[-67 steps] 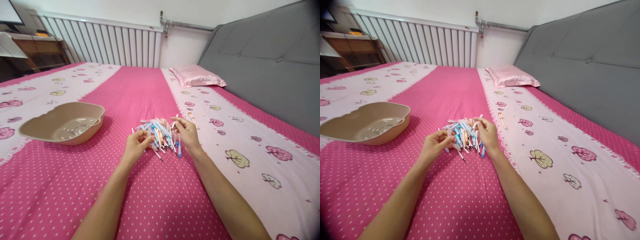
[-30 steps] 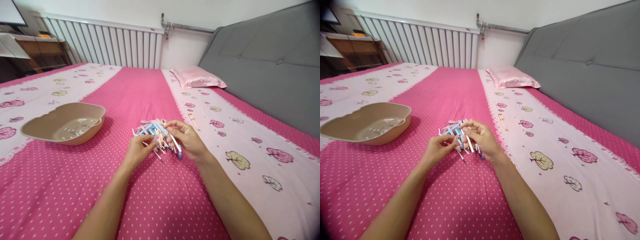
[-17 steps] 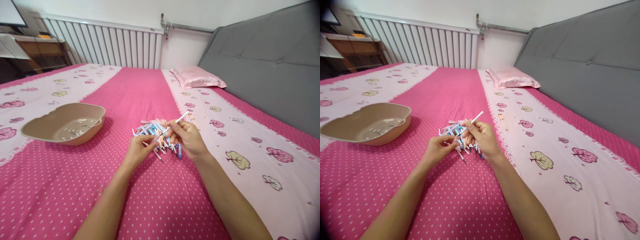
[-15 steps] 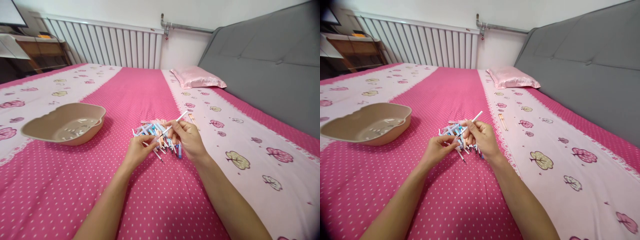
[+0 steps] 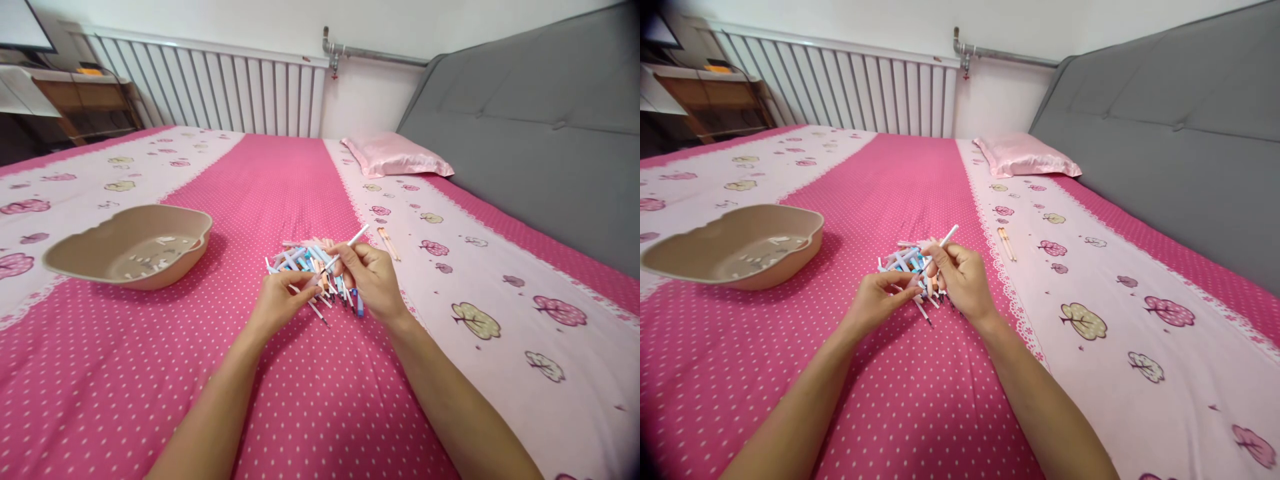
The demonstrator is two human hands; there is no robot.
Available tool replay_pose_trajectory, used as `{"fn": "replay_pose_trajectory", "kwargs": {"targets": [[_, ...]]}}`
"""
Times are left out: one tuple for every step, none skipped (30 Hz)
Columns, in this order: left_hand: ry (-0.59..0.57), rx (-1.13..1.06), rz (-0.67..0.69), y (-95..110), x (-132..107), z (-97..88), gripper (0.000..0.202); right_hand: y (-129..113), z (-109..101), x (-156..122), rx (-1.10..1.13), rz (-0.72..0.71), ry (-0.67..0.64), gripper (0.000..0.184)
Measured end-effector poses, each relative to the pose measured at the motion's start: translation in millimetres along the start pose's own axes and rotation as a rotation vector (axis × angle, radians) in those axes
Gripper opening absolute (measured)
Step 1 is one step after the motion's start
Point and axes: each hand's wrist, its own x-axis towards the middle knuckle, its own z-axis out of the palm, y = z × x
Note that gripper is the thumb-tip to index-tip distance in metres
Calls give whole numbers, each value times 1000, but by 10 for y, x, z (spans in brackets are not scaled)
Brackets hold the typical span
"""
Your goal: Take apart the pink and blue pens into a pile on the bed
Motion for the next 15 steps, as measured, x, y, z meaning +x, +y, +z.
{"fn": "replay_pose_trajectory", "kwargs": {"targets": [[-7, 3, 10, 0, -2, 0, 23, 9, 4, -1, -27, 4, -29, 29], [-17, -1, 19, -2, -4, 0, 23, 20, 7, -1, -62, 8, -62, 30], [-29, -13, 25, -5, -7, 0, 23, 33, 10, -1, -107, 8, -95, 30], [-41, -32, 29, -10, -10, 2, 24, 45, 12, -1, -157, 5, -122, 31], [-53, -54, 28, -14, -12, 3, 25, 56, 13, -1, -209, -1, -143, 33], [-62, -77, 25, -16, -15, 5, 25, 62, 14, -1, -255, -7, -157, 35], [-70, -100, 19, -16, -17, 8, 26, 64, 13, -1, -287, -11, -172, 36], [-78, -125, 10, -11, -19, 10, 26, 60, 11, -2, -301, -12, -186, 35], [-87, -152, 0, -2, -21, 12, 25, 53, 6, -2, -298, -12, -189, 33], [-95, -184, -11, 12, -23, 13, 25, 41, 1, -3, -287, -16, -175, 32], [-104, -217, -23, 28, -24, 14, 26, 27, -6, -4, -277, -27, -144, 32], [-111, -247, -36, 44, -26, 15, 27, 13, -14, -5, -274, -45, -106, 33], [-117, -271, -48, 59, -27, 15, 27, -1, -21, -7, -279, -69, -69, 35], [-119, -290, -58, 71, -28, 16, 27, -13, -26, -9, -292, -95, -46, 34], [-123, -305, -64, 79, -29, 16, 28, -23, -29, -11, -309, -119, -41, 33]]}}
